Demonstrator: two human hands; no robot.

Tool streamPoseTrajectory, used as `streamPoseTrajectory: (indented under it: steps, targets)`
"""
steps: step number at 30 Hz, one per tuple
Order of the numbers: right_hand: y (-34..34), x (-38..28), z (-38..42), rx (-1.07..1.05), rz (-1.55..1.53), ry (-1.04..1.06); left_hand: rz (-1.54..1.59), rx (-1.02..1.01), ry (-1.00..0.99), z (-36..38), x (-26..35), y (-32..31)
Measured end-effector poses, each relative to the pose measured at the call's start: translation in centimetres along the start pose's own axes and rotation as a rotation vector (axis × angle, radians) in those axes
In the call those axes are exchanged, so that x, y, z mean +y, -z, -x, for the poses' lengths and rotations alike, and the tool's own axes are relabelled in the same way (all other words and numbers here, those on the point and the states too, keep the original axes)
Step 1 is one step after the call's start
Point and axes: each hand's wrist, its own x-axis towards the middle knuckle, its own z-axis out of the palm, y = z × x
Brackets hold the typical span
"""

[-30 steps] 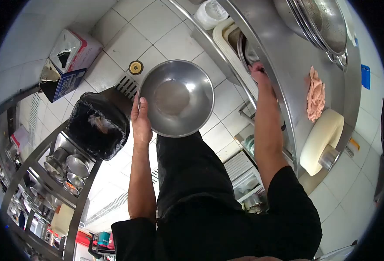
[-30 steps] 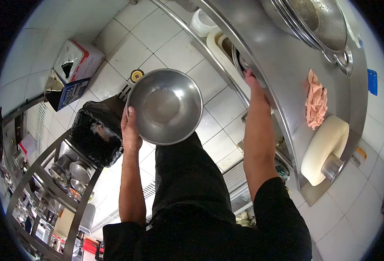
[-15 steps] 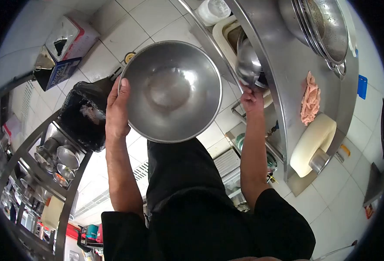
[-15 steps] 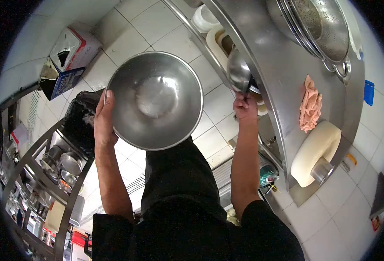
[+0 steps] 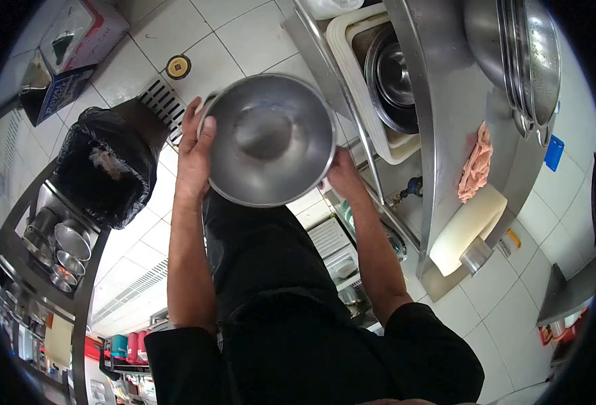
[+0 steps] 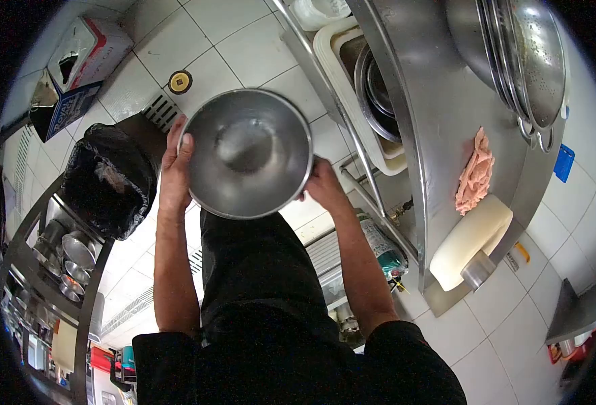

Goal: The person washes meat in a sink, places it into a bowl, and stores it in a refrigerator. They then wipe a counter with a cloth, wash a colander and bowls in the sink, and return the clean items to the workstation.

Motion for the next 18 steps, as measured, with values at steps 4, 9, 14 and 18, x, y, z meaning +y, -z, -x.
streamPoseTrajectory:
  steps: [4, 9, 14, 18]
  targets:
    - [0.2, 3.2, -1.4, -0.327, -0.208, 0.000, 0.173, 0.068, 0.250, -0.1, -1.1, 0.8]
    - [7.5, 0.6, -2.8, 0.054, -0.541, -0.005, 0.327, 0.155, 0.367, -1.2, -5.3, 1.4]
    - [18.4, 9.3, -15.4, 0.893, -0.600, -0.037, 0.513, 0.188, 0.291, -1.8, -5.5, -0.9]
    - [18.5, 7.9, -19.3, 0.825, -0.902, -0.126, 0.475, 0.228, 0.272, -3.2, -4.5, -2.1]
